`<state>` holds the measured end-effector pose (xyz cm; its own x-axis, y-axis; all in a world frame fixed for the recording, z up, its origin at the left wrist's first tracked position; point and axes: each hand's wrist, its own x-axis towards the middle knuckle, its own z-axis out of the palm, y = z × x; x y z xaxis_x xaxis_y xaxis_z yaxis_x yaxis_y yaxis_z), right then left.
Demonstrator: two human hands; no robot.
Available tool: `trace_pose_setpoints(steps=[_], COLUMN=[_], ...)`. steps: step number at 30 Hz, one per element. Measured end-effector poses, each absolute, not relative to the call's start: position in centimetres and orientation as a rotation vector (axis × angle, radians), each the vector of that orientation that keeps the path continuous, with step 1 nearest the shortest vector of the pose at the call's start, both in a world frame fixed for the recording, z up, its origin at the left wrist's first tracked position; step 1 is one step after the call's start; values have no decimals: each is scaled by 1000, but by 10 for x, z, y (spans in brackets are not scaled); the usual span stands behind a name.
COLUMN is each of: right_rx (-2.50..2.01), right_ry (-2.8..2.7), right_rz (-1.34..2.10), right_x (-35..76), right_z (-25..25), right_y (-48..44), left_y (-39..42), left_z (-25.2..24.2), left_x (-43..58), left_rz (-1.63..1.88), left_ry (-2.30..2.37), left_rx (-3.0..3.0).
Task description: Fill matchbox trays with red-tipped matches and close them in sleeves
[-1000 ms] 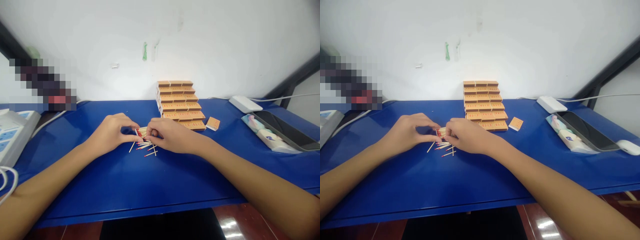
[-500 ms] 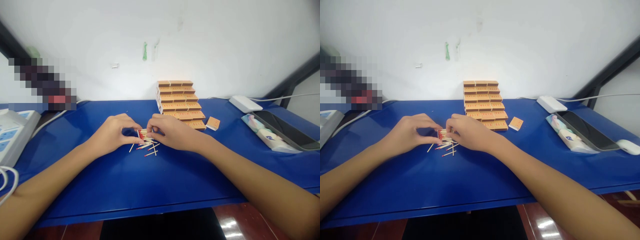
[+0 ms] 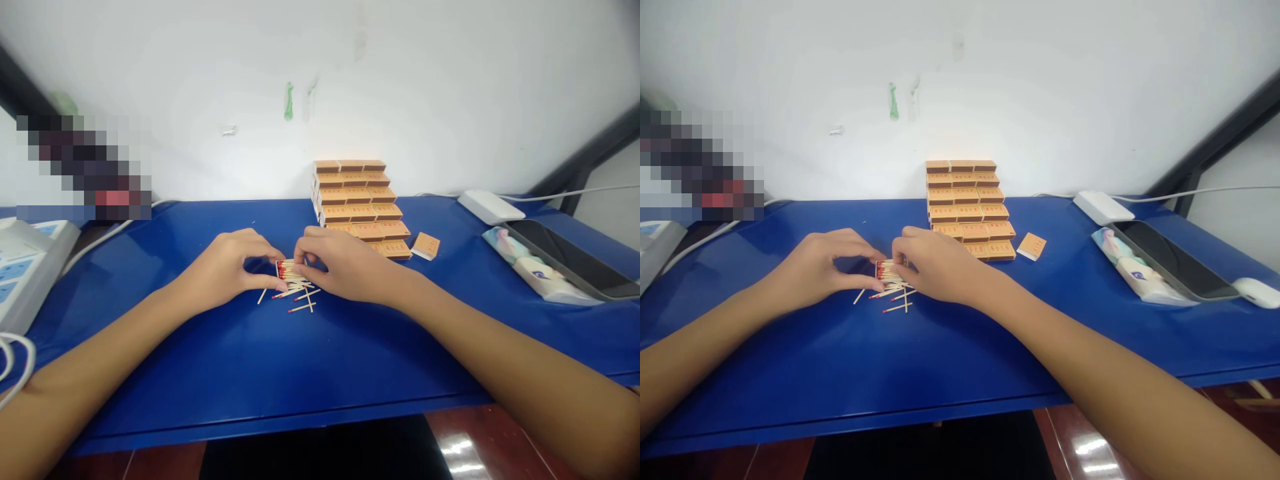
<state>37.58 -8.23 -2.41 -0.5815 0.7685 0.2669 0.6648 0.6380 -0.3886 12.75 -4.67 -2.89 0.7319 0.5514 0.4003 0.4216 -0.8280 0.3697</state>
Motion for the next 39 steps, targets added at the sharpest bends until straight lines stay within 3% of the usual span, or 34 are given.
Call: trace_pose_setpoints(steps=[23, 39], right_rx=[-1102, -1149], right_ry=[-2411, -2595], right_rz=[294, 523], right_x=[377, 383], right_z=[-19, -15], right_y=[-81, -86], left_y=[-43, -39], left_z=[-26, -31], left_x=[124, 122], left_rz=[796, 741], left_ry=[886, 1089], left_rx=[2694, 2645])
